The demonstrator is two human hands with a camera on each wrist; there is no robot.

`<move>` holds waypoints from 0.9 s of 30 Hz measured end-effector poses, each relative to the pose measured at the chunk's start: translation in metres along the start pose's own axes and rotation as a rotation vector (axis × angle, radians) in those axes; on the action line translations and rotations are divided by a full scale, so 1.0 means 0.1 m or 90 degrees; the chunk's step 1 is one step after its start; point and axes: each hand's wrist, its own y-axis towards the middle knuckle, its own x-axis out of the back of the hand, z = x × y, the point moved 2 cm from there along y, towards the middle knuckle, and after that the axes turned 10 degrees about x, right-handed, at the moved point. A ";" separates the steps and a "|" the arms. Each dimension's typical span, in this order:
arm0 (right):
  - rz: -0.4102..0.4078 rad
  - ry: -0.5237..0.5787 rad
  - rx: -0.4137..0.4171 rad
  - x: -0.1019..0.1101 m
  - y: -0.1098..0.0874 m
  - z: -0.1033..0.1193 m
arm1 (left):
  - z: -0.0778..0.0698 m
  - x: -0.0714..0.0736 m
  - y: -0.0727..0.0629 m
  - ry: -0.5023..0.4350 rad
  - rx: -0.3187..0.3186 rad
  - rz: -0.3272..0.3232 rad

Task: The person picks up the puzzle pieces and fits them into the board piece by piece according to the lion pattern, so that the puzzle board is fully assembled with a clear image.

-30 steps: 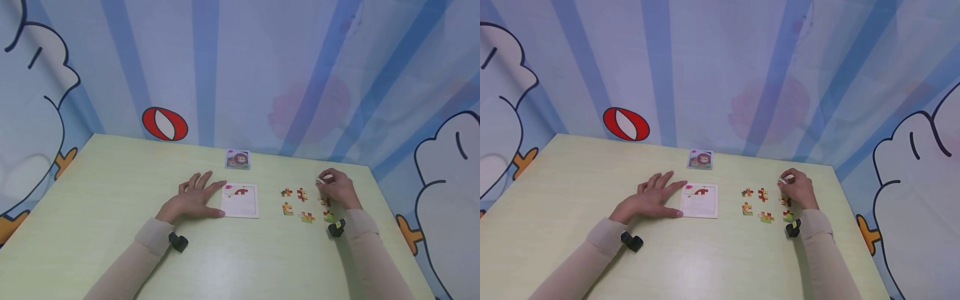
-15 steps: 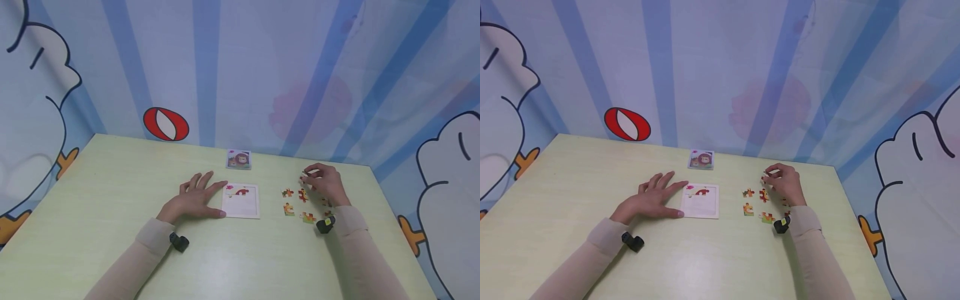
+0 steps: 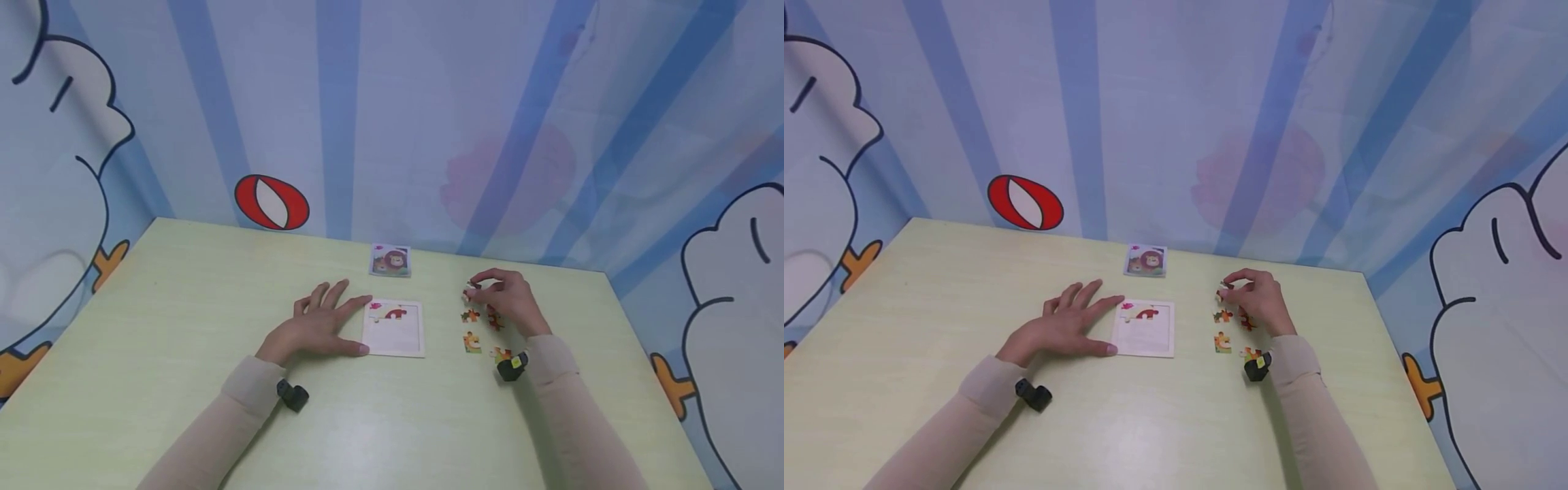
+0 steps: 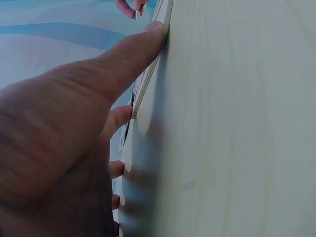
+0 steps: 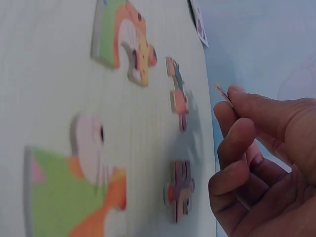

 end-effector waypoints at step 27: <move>0.108 0.076 0.018 -0.56 -0.02 0.36 | -0.01 0.00 -0.01 0.006 -0.005 0.000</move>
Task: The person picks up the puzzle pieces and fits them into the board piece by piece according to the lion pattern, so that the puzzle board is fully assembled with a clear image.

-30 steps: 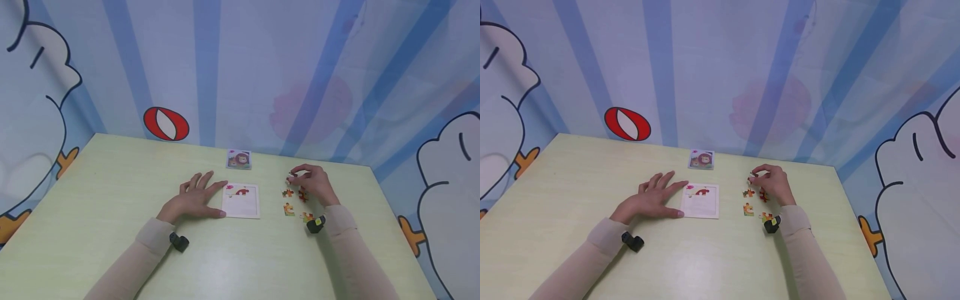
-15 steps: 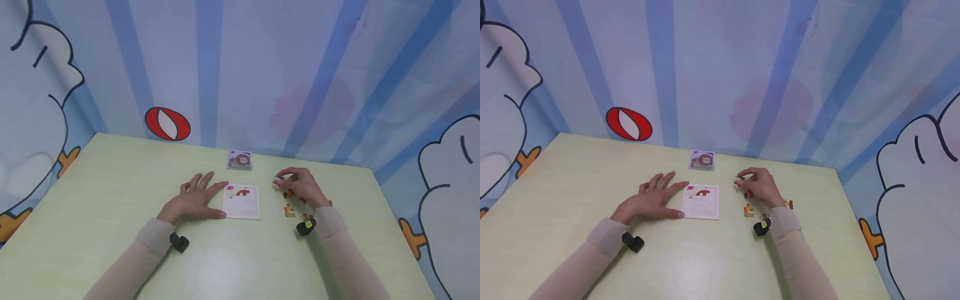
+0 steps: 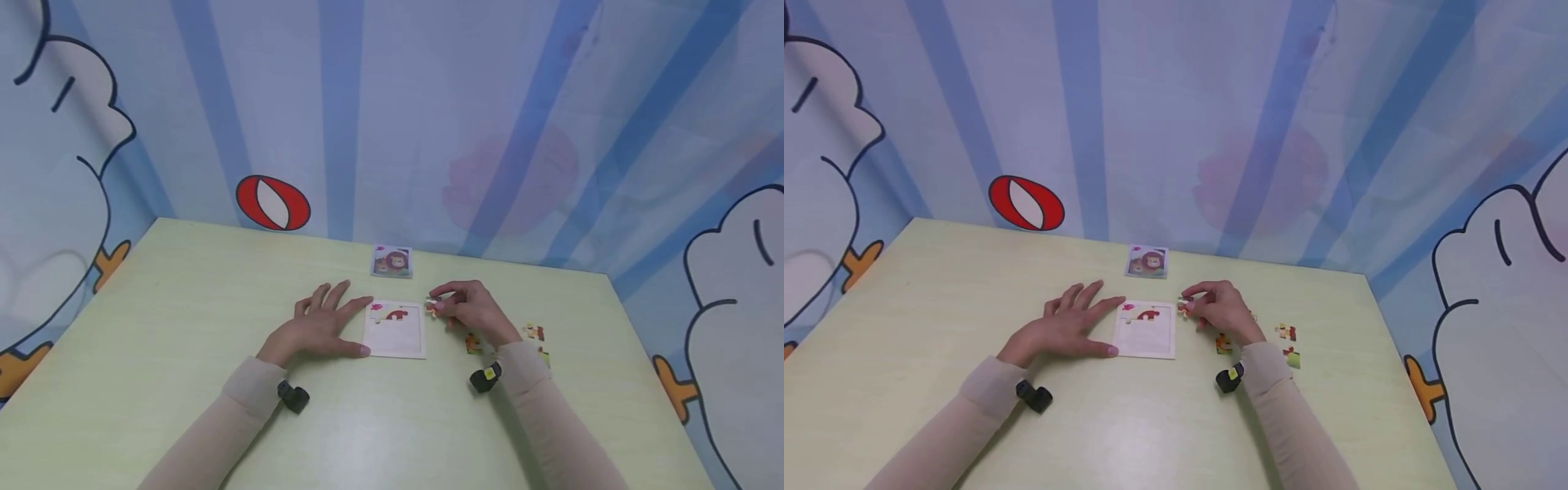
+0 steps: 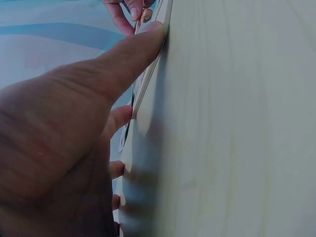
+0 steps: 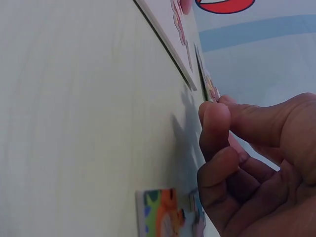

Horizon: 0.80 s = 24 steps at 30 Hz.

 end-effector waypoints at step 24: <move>0.022 0.055 0.011 -0.26 0.05 0.08 | 0.00 0.00 0.00 0.006 -0.004 -0.006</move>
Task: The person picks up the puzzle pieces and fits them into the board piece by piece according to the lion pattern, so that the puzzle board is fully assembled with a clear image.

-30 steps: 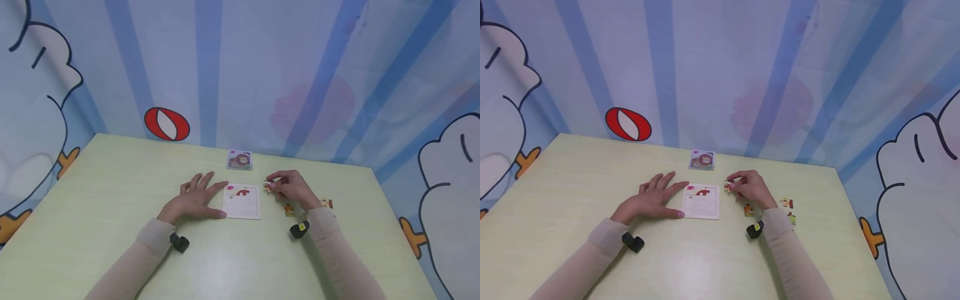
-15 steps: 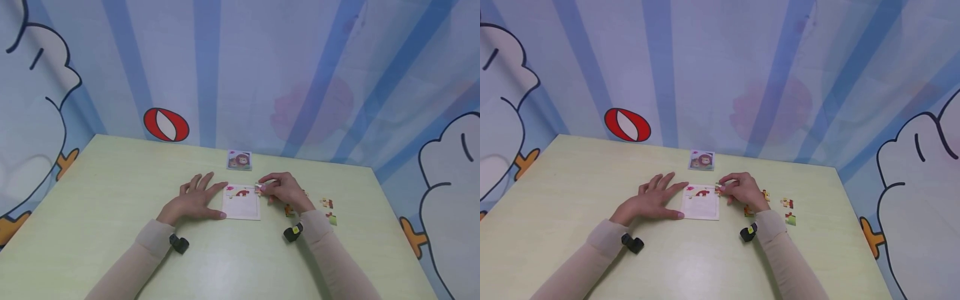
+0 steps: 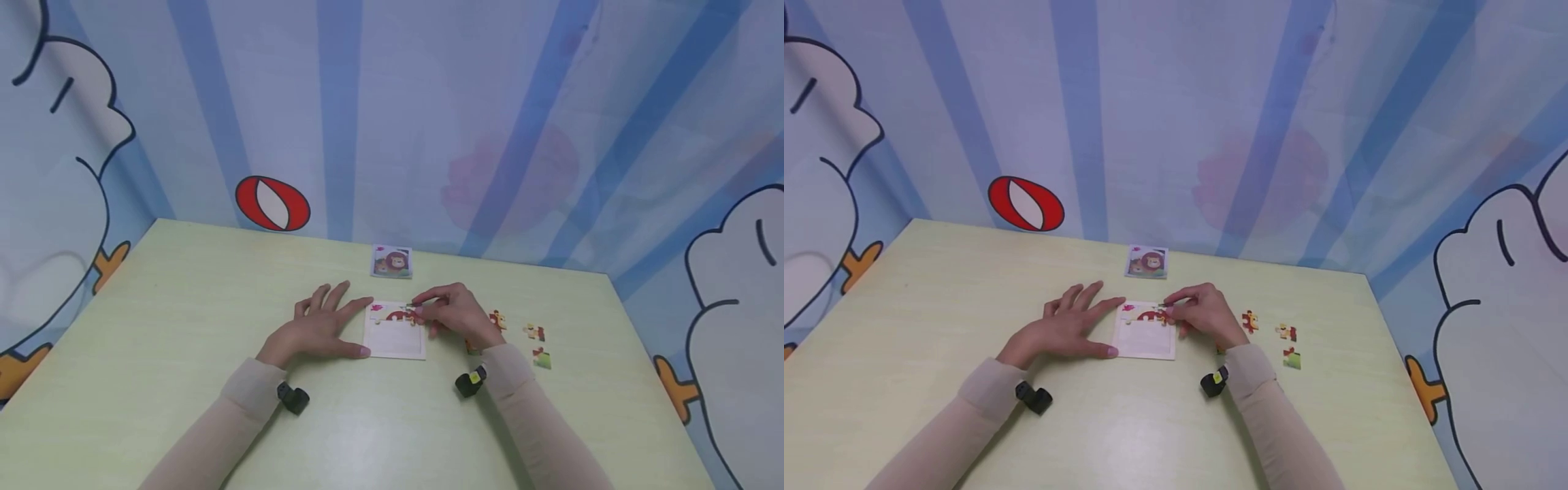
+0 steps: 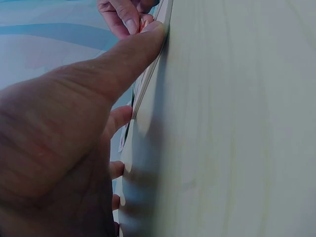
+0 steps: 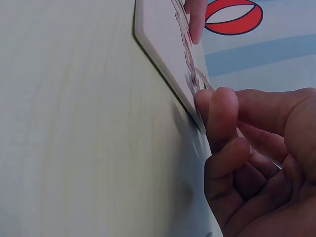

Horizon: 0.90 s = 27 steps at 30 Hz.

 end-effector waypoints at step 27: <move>-0.005 -0.178 -0.037 -0.13 0.12 0.19 | -0.03 0.03 -0.03 -0.010 0.002 0.004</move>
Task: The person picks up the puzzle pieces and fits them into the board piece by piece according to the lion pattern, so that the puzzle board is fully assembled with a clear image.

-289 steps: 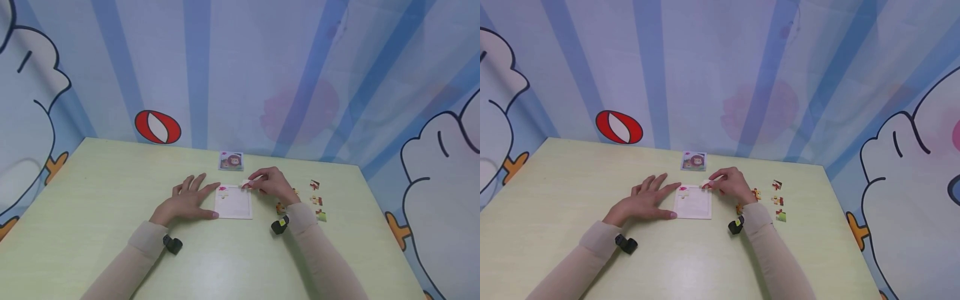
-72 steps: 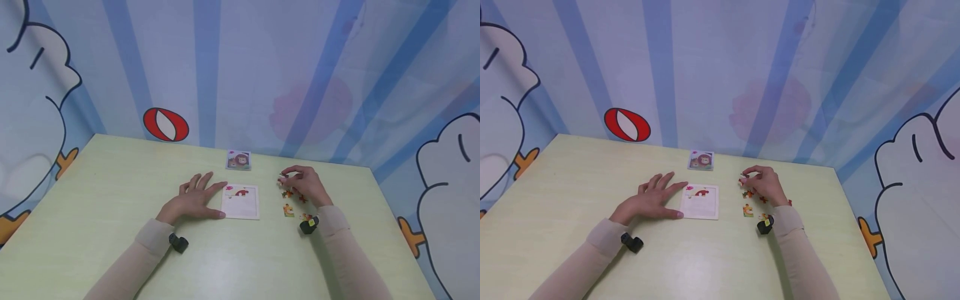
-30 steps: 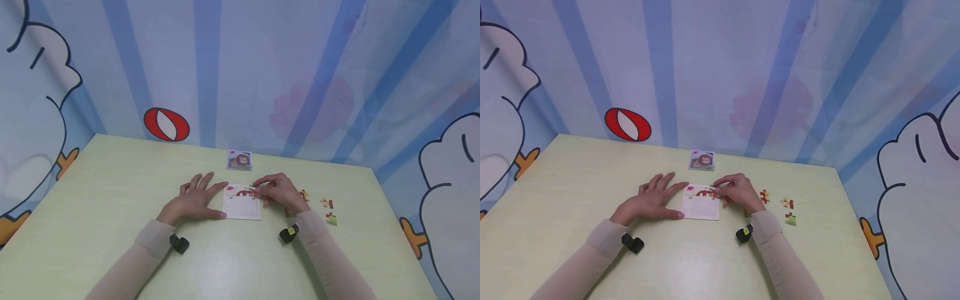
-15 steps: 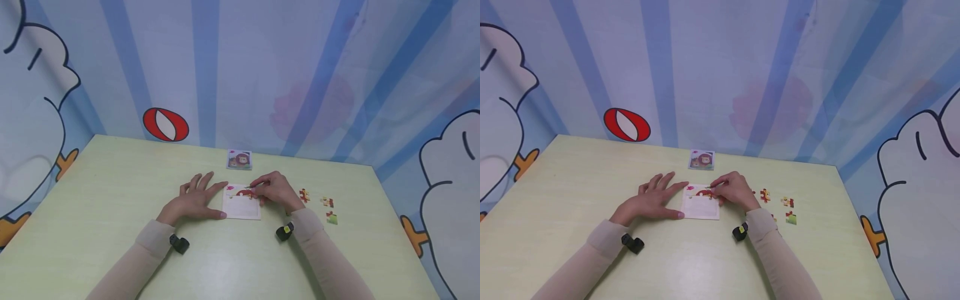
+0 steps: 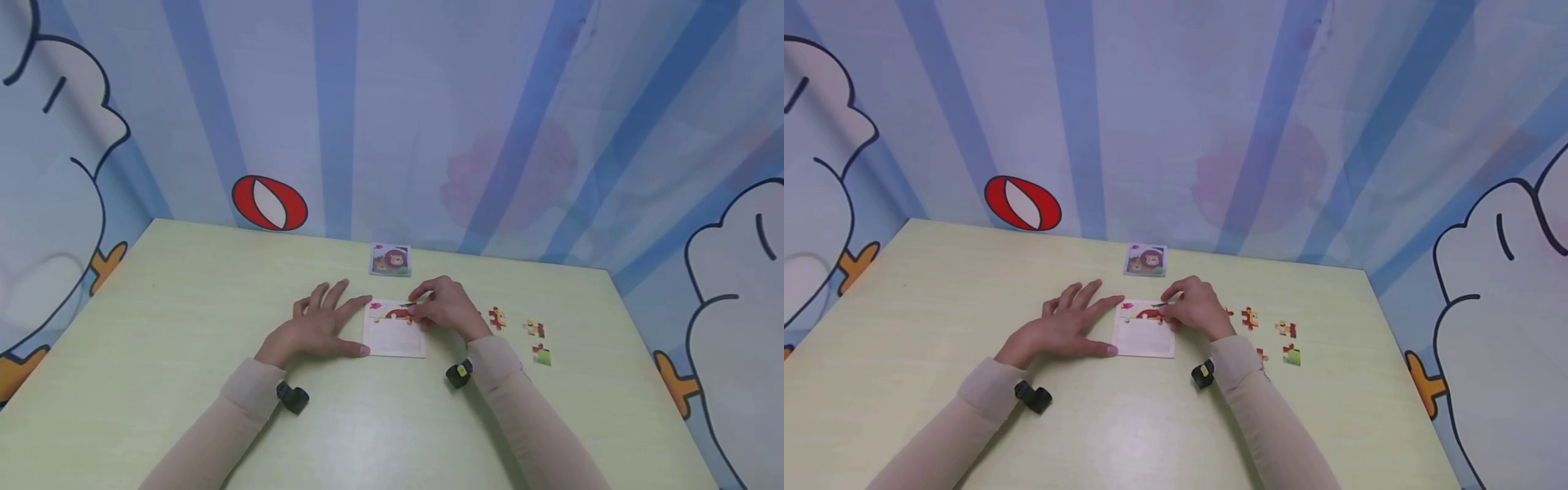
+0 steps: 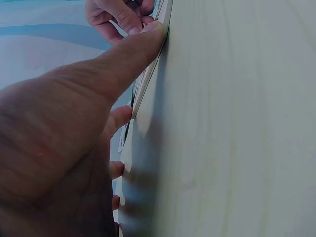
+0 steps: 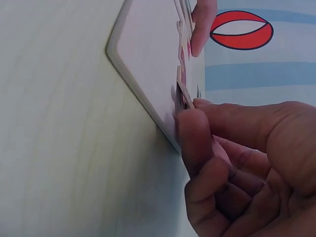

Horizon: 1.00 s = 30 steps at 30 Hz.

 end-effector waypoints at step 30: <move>0.003 0.051 -0.005 0.07 -0.01 -0.10 | -0.01 0.01 -0.01 0.007 0.001 0.002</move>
